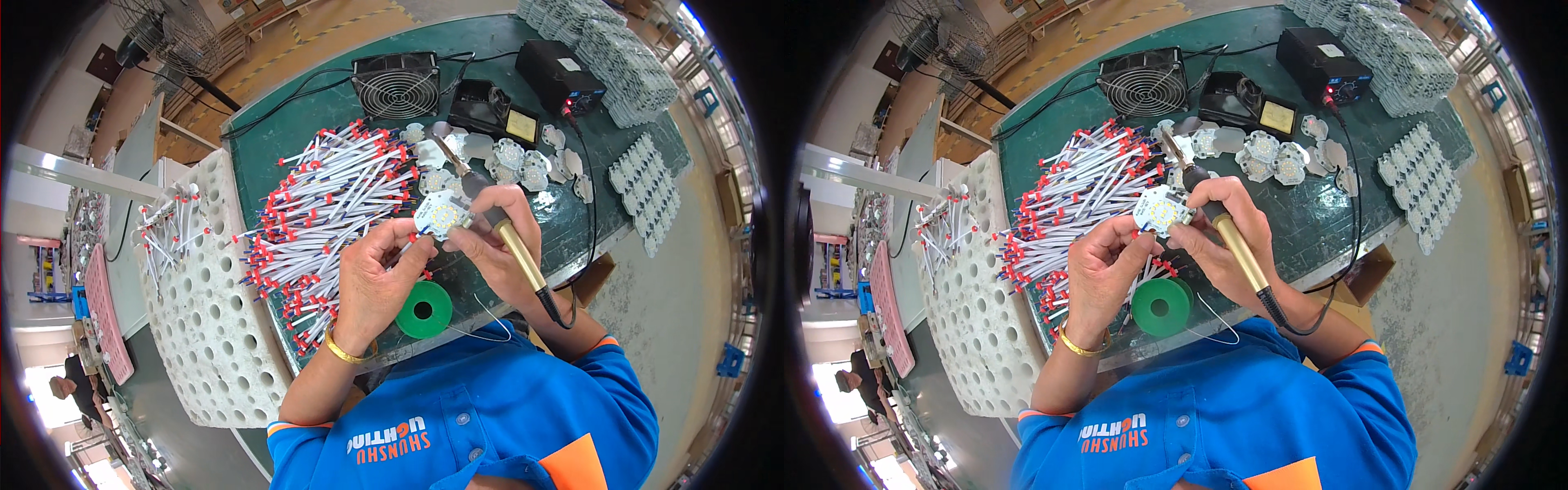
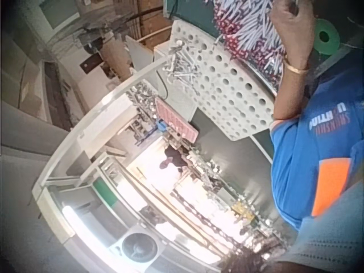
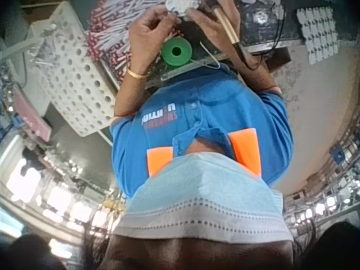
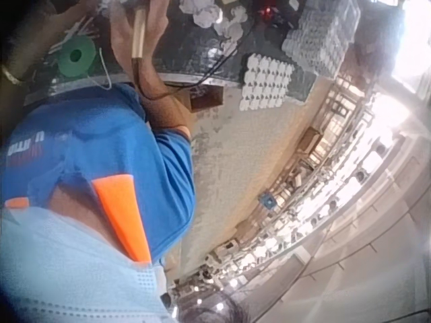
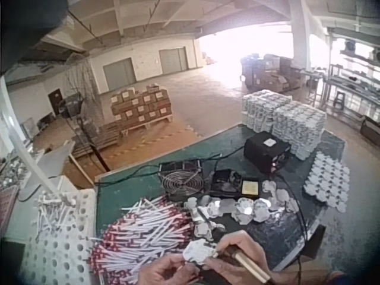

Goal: The person solders wires onto LED circuit boards using a soldering iron and places the assembled components into a holder.

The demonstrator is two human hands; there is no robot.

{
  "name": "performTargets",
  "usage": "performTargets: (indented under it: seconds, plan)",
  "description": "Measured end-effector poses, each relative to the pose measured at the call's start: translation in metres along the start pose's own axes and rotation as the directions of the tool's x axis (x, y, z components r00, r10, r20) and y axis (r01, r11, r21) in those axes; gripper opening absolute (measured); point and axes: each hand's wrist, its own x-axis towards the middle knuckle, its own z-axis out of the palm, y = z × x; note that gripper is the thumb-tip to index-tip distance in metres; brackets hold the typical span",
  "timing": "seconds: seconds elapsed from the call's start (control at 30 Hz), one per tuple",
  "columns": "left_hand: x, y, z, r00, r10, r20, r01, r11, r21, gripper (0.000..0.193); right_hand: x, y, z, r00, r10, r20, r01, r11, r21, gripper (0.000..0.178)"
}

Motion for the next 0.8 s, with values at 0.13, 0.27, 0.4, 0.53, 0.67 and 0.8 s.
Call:
performTargets:
  seconds: [0.13,0.27,0.4,0.53,0.67,0.8]
  plan:
    - [0.000,0.000,0.002,1.000,-0.018,-0.019,0.017,0.999,-0.044,0.018,0.000,0.008,-0.004,0.998,-0.063,-0.012,0.061,0.990,-0.128,0.030]
    - [0.000,0.000,0.001,0.999,-0.046,0.002,0.046,0.999,-0.004,0.016,0.000,0.008,-0.005,0.995,-0.098,-0.020,0.092,0.975,-0.200,0.032]
    - [-0.001,0.001,-0.001,0.999,-0.051,0.018,0.051,0.998,-0.026,0.014,0.004,-0.004,-0.005,0.974,-0.220,0.061,0.228,0.912,-0.341,0.032]
    - [-0.002,0.003,0.000,0.998,-0.058,0.026,0.059,0.997,-0.043,0.011,0.004,-0.006,-0.006,0.969,-0.234,0.075,0.245,0.912,-0.330,0.031]
    - [-0.006,0.003,0.003,0.999,-0.045,0.020,0.046,0.998,-0.032,0.009,0.000,-0.004,-0.007,0.974,-0.211,0.085,0.226,0.938,-0.263,0.030]
    - [-0.012,0.005,0.004,0.996,-0.076,0.037,0.076,0.997,0.011,0.008,-0.003,-0.017,-0.012,0.963,-0.228,0.147,0.267,0.888,-0.375,0.028]
